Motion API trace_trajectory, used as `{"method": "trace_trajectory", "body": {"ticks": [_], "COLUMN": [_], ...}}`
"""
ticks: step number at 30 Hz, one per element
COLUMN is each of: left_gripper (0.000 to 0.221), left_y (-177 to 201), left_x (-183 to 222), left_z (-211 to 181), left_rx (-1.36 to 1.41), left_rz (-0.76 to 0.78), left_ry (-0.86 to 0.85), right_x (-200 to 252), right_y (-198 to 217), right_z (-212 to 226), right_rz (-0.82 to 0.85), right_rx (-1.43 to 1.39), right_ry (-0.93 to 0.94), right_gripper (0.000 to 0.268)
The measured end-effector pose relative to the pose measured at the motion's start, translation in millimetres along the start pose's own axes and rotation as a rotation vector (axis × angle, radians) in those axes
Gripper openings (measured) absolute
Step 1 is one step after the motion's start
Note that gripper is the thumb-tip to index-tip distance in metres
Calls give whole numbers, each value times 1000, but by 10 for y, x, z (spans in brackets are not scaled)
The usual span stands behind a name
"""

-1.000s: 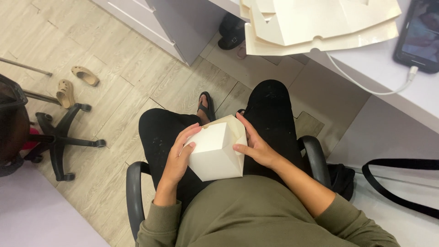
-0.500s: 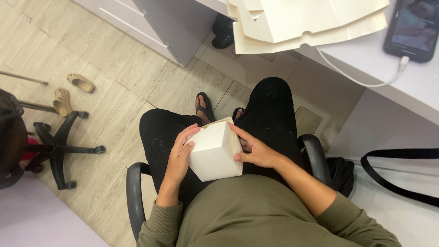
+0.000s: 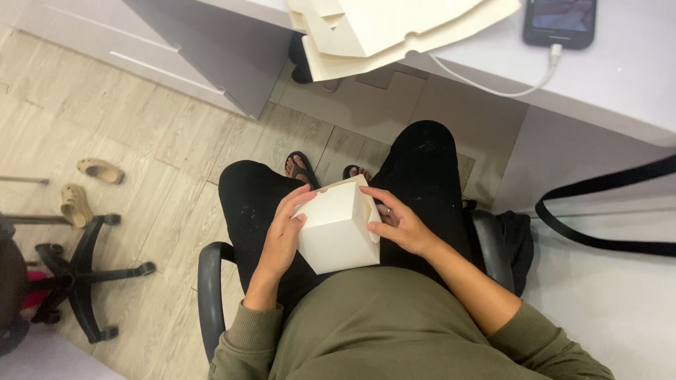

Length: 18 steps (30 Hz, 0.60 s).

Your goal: Folding a flat cardboard template into a small box with a clear window

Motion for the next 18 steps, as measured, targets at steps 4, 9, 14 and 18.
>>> {"method": "trace_trajectory", "body": {"ticks": [4, 9, 14, 18], "left_gripper": [52, 53, 54, 55], "left_y": [-105, -243, -342, -360], "left_x": [-101, -243, -327, -338], "left_z": [-45, -118, -197, -312], "left_rx": [-46, -67, -144, -187], "left_rz": [77, 250, 389, 442], "left_ry": [-76, -136, -235, -294], "right_x": [150, 375, 563, 659], "right_y": [105, 185, 211, 246], "right_z": [15, 84, 128, 109], "right_rz": [-162, -317, -443, -505], "right_rx": [-15, -41, -47, -46], "right_ry": [18, 38, 32, 35], "right_gripper": [76, 67, 59, 57]}}
Point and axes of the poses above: each hand's wrist, its own x-axis away from the middle knuckle, its own y-axis out of the back of the hand, z = x × y, the point moved 3 cm from there along -x, towards the middle knuckle, and after that the axes turned 9 degrees about -x, right-handed, at the moved point
